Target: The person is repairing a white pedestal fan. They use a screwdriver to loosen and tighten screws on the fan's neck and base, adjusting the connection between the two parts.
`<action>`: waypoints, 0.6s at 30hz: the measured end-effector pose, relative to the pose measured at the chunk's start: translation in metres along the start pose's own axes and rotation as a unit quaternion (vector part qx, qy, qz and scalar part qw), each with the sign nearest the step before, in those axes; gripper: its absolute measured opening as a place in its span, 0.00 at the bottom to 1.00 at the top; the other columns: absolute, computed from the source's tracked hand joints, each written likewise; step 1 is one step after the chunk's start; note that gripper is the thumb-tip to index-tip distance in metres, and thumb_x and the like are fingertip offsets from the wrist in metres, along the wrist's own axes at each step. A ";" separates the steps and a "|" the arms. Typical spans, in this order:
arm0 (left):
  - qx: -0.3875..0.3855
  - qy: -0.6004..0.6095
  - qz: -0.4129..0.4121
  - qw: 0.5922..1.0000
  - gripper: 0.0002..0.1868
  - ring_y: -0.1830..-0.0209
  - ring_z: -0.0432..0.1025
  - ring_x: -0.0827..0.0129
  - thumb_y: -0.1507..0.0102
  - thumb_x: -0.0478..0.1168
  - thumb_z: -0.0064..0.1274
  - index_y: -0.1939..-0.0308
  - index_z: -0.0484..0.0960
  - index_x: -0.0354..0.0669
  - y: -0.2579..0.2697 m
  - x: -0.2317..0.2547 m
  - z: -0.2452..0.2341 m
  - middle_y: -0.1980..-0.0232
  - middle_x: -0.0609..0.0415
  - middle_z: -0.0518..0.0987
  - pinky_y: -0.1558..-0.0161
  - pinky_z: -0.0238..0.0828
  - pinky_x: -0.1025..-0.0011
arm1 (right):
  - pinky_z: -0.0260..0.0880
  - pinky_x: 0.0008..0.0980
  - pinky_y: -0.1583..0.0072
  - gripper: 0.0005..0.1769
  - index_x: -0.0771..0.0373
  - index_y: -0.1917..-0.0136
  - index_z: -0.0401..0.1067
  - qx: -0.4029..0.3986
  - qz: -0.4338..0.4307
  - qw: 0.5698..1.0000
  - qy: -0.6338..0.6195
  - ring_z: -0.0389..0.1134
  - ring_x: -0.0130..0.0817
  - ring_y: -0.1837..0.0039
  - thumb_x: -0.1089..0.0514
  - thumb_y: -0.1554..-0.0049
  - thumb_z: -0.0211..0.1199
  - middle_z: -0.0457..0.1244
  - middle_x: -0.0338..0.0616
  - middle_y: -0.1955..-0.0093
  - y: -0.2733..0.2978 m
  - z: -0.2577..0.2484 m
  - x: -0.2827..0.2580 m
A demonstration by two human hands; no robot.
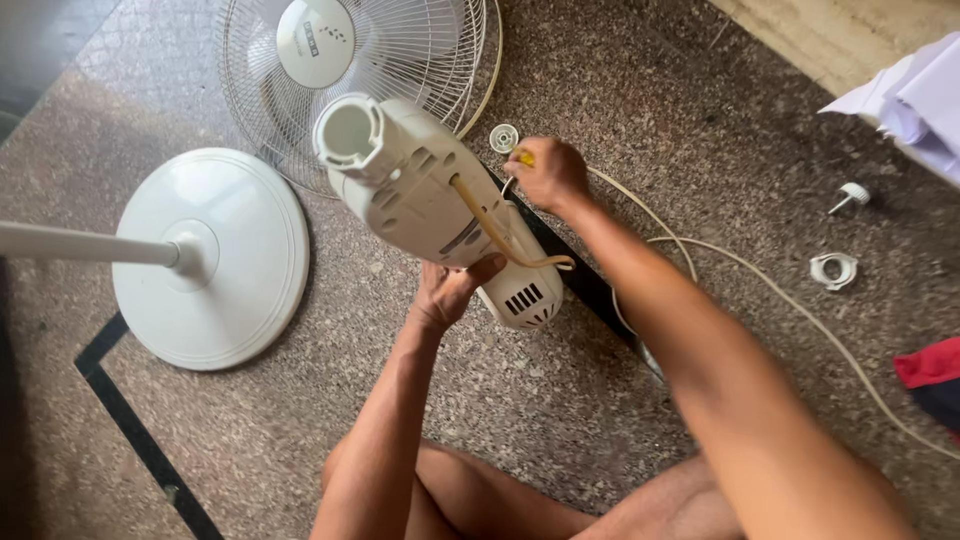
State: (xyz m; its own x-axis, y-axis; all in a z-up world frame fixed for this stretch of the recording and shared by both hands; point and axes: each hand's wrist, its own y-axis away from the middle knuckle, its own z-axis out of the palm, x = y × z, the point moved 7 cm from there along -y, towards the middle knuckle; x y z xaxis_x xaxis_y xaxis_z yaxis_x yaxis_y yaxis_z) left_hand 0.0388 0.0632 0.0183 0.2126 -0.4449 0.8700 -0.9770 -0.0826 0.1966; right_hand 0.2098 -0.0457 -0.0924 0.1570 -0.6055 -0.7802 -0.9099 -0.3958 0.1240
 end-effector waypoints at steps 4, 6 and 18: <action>0.019 0.083 0.005 0.996 0.32 0.53 0.80 0.57 0.49 0.59 0.63 0.50 0.82 0.40 0.004 0.010 -0.004 0.54 0.47 0.84 0.51 0.83 0.53 | 0.74 0.34 0.53 0.05 0.56 0.56 0.80 -0.016 -0.014 0.980 -0.196 0.72 0.29 0.58 0.54 0.42 0.69 0.72 0.36 0.59 0.057 -0.061 -0.033; 0.037 0.063 0.009 0.997 0.31 0.52 0.81 0.57 0.48 0.58 0.64 0.50 0.82 0.41 0.009 0.015 -0.004 0.54 0.46 0.84 0.49 0.83 0.53 | 0.78 0.32 0.51 0.04 0.56 0.55 0.80 -0.032 -0.020 0.965 -0.259 0.74 0.27 0.55 0.55 0.42 0.68 0.73 0.35 0.57 0.084 -0.079 -0.048; 0.134 -0.028 0.026 0.990 0.27 0.41 0.76 0.54 0.39 0.57 0.61 0.47 0.79 0.42 0.028 0.036 -0.011 0.43 0.45 0.75 0.47 0.82 0.51 | 0.82 0.36 0.56 0.08 0.61 0.53 0.79 -0.055 0.071 0.878 -0.471 0.75 0.32 0.60 0.55 0.42 0.65 0.72 0.43 0.57 0.126 -0.042 -0.065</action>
State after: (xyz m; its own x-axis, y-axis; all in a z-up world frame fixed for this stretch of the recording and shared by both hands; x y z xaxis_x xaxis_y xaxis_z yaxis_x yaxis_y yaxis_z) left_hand 0.0190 0.0549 0.0607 0.1678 -0.5033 0.8477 -0.9575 -0.2877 0.0187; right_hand 0.1014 -0.0851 -0.0009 -0.3896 0.1643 -0.9062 -0.8438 -0.4579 0.2798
